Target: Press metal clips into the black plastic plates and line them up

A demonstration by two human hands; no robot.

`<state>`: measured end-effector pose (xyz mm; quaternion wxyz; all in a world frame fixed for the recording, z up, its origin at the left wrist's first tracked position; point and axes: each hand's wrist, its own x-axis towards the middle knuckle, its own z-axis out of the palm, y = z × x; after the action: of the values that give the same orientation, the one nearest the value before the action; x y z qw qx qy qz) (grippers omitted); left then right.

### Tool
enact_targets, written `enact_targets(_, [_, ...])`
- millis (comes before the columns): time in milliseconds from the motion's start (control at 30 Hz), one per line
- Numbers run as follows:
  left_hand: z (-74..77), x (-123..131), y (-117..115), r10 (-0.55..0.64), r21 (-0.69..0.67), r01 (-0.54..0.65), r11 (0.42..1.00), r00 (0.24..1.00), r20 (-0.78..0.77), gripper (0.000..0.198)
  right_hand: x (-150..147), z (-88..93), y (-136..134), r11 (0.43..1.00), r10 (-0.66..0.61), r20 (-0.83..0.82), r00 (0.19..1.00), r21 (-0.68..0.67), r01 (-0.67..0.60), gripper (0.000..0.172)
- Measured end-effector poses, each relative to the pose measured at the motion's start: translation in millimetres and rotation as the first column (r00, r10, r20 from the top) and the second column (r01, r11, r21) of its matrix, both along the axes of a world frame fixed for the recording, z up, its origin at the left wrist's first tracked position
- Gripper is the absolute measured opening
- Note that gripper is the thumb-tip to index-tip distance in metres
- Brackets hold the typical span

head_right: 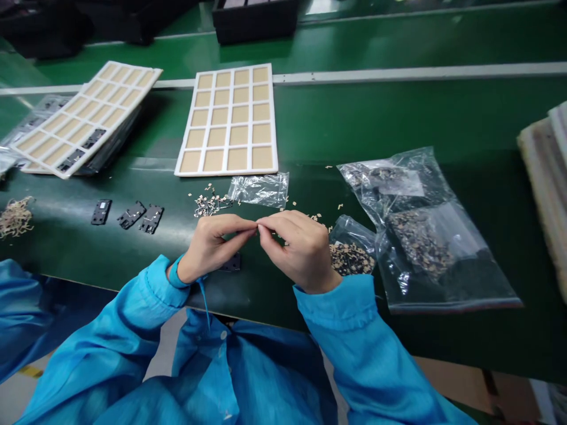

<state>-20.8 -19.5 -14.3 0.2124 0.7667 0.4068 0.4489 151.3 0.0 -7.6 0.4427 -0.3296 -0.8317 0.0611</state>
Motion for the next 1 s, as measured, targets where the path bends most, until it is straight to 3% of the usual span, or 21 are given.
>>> enact_targets(200, [1.4,2,0,-0.002,-0.023,0.002,1.0,1.0,0.018,0.01,0,-0.3,2,0.998,-0.012,-0.034,0.999,-0.067,0.01,0.019])
enact_targets(433, [3.6,0,1,-0.015,0.018,0.015,1.0,1.0,0.017,0.01,4,3.6,4,0.98,0.074,-0.093,0.993,-0.179,-0.09,0.014])
enact_targets(567, [3.4,-2,1,-0.03,0.062,0.03,0.998,1.0,-0.003,0.011,3,5.6,3,0.961,0.056,-0.128,0.99,-0.264,-0.088,0.016])
enact_targets(867, [2.4,0,0,-0.031,0.054,0.03,0.998,0.999,0.017,0.01,0,4.9,1,0.969,0.037,-0.166,0.985,-0.235,-0.076,0.017])
enact_targets(1000, [4.4,-2,2,-0.031,0.021,0.03,0.999,0.998,0.055,0.011,9,11.3,4,0.951,-0.025,-0.165,0.986,-0.308,-0.027,0.016])
